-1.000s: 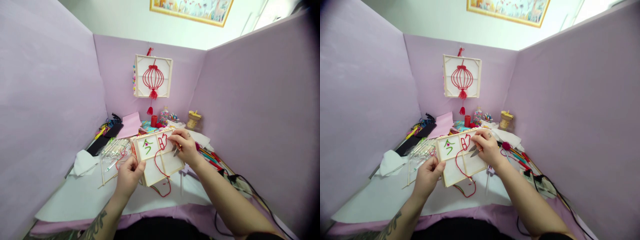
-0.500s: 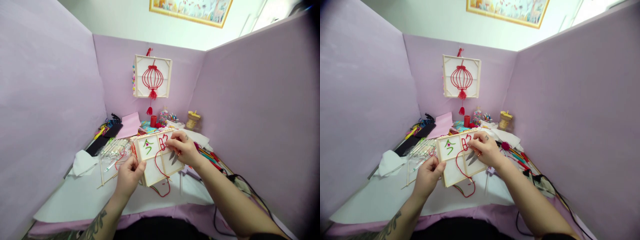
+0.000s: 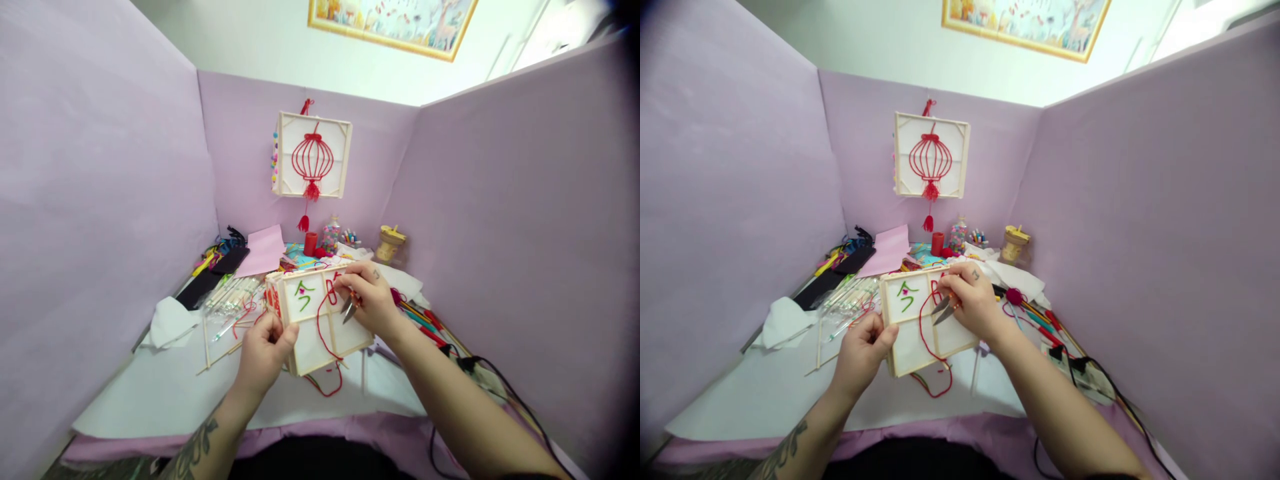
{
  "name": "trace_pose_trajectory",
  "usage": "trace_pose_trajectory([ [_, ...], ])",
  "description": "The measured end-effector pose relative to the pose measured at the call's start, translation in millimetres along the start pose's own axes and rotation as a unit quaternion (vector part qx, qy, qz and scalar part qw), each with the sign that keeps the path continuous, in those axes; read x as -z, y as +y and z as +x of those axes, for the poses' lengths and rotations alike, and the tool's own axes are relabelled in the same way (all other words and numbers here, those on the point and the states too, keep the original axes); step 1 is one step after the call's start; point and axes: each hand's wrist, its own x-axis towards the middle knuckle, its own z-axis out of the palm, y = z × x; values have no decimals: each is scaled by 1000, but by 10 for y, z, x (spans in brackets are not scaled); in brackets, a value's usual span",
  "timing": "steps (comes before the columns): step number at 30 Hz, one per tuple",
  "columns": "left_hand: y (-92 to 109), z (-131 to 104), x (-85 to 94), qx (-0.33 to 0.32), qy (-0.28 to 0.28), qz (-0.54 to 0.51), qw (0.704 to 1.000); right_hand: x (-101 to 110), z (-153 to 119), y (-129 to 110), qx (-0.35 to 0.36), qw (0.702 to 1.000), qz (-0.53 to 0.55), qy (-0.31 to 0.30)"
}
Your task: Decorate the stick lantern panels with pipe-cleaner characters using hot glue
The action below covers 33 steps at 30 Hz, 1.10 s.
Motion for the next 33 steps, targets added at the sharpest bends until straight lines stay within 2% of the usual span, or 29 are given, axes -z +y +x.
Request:
trace_pose_trajectory([
  [7, -21, -8, -1, 2, 5, -7, 1000, 37, -74, -24, 30, 999, 24, 11],
  [12, -32, -18, 2, 9, 7, -8, 1000, 105, -216, 12, -9, 994, 43, 96],
  [17, -29, -11, 3, 14, 5, -10, 1000, 68, -198, 51, -33, 997, 0, 66],
  [33, -20, -8, 4, 4, 6, 0, 1000, -5, -128, 87, -66, 996, 18, 63],
])
